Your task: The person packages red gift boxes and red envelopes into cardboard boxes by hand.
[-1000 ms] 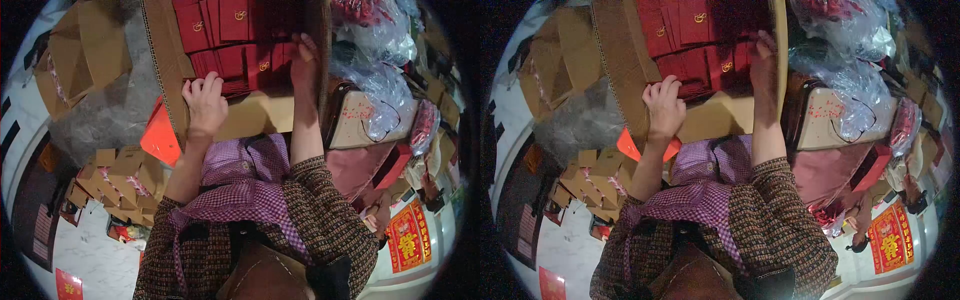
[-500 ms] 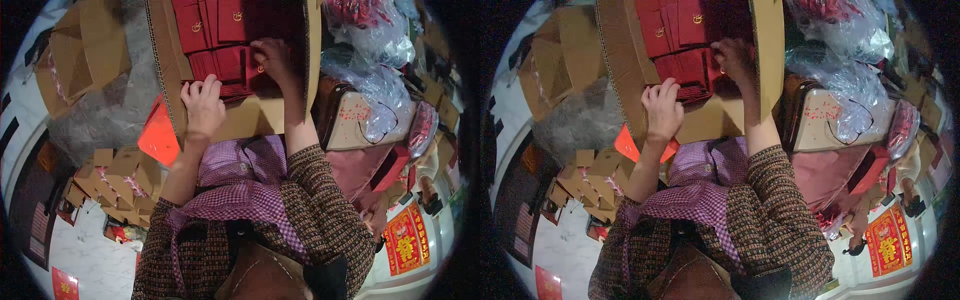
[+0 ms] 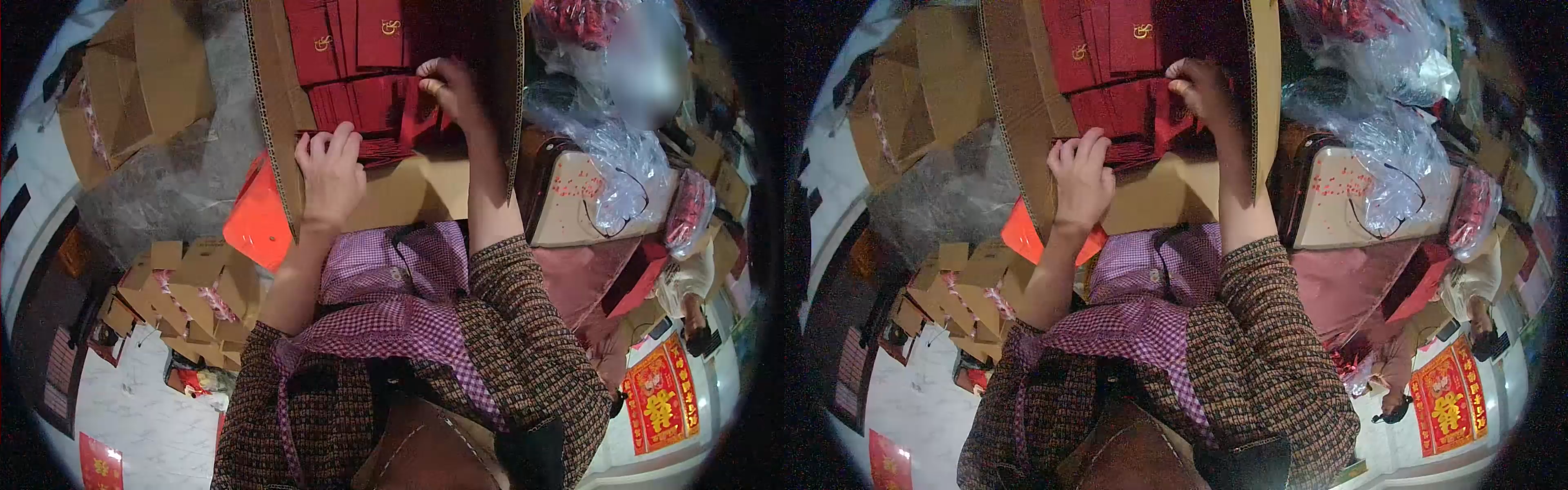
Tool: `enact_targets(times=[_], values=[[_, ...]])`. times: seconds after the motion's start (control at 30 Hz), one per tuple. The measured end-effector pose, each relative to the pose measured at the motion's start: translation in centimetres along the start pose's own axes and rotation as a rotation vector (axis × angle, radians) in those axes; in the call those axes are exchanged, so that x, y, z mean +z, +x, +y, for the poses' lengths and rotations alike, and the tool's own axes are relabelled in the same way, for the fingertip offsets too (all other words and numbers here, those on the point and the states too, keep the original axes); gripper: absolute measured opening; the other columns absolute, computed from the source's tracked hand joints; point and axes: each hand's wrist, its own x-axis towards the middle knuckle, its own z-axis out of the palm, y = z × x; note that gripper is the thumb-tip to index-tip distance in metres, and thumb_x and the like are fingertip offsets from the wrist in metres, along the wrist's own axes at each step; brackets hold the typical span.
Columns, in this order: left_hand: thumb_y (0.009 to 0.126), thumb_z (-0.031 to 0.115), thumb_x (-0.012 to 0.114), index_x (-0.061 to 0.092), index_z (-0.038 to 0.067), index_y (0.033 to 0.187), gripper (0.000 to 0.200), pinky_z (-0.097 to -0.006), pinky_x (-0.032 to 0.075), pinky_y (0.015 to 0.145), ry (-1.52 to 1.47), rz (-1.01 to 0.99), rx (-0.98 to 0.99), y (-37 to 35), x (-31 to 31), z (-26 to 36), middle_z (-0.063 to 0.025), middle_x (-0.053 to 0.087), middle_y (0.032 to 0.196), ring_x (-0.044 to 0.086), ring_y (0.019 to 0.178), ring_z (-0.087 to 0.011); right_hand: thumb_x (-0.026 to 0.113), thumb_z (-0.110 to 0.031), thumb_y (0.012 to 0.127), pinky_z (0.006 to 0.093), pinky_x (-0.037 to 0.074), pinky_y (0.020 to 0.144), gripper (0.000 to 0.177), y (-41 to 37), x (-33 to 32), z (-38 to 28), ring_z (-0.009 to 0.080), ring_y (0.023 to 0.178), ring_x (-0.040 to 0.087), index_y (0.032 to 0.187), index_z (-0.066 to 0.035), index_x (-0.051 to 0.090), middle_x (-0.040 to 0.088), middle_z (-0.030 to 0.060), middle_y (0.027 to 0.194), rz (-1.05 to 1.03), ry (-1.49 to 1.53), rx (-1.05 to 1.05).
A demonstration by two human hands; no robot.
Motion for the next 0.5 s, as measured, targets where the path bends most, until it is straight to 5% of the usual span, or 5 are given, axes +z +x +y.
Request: enact_targets(times=[0.13,0.23,0.43,0.5], values=[[0.064,0.008,0.063,0.056,0.006,0.107,0.043,-0.0505,0.027,0.102,-0.011,-0.012,-0.002,-0.1,0.0,0.0,-0.0056,0.049,0.12,0.046,0.103,-0.0268,0.067,-0.004,0.077,0.0301,0.046,0.082,0.02,-0.1,-0.7,-0.2,0.0154,0.089,0.059,0.096,-0.003,0.064,0.064,0.0055,0.093,0.044,0.056,-0.038],[0.064,0.007,0.063,0.055,0.006,0.106,0.043,-0.0506,0.027,0.101,-0.007,-0.01,0.005,-0.1,0.1,0.0,-0.0056,0.05,0.119,0.046,0.103,-0.027,0.065,-0.002,0.078,0.0286,0.045,0.083,0.02,0.1,-2.1,-0.9,0.0149,0.092,0.058,0.098,-0.003,0.065,0.063,0.0048,0.095,-0.124,0.07,0.068],[0.064,0.008,0.064,0.055,0.006,0.106,0.043,-0.0492,0.026,0.101,-0.015,-0.026,-0.002,-0.1,-0.2,0.2,-0.0054,0.05,0.119,0.045,0.106,-0.027,0.063,0.001,0.078,0.0253,0.043,0.085,0.02,0.3,-3.6,-2.5,0.0133,0.096,0.056,0.097,-0.004,0.065,0.061,0.0034,0.098,-0.021,0.222,-0.168],[0.064,0.008,0.064,0.055,0.006,0.106,0.043,-0.0495,0.026,0.101,-0.008,-0.023,-0.002,-0.1,-0.1,0.2,-0.0055,0.05,0.119,0.045,0.106,-0.0271,0.063,0.001,0.079,0.025,0.044,0.084,0.021,0.1,-4.4,-3.4,0.0125,0.092,0.057,0.099,-0.005,0.066,0.063,0.0011,0.095,0.054,0.292,-0.057]])
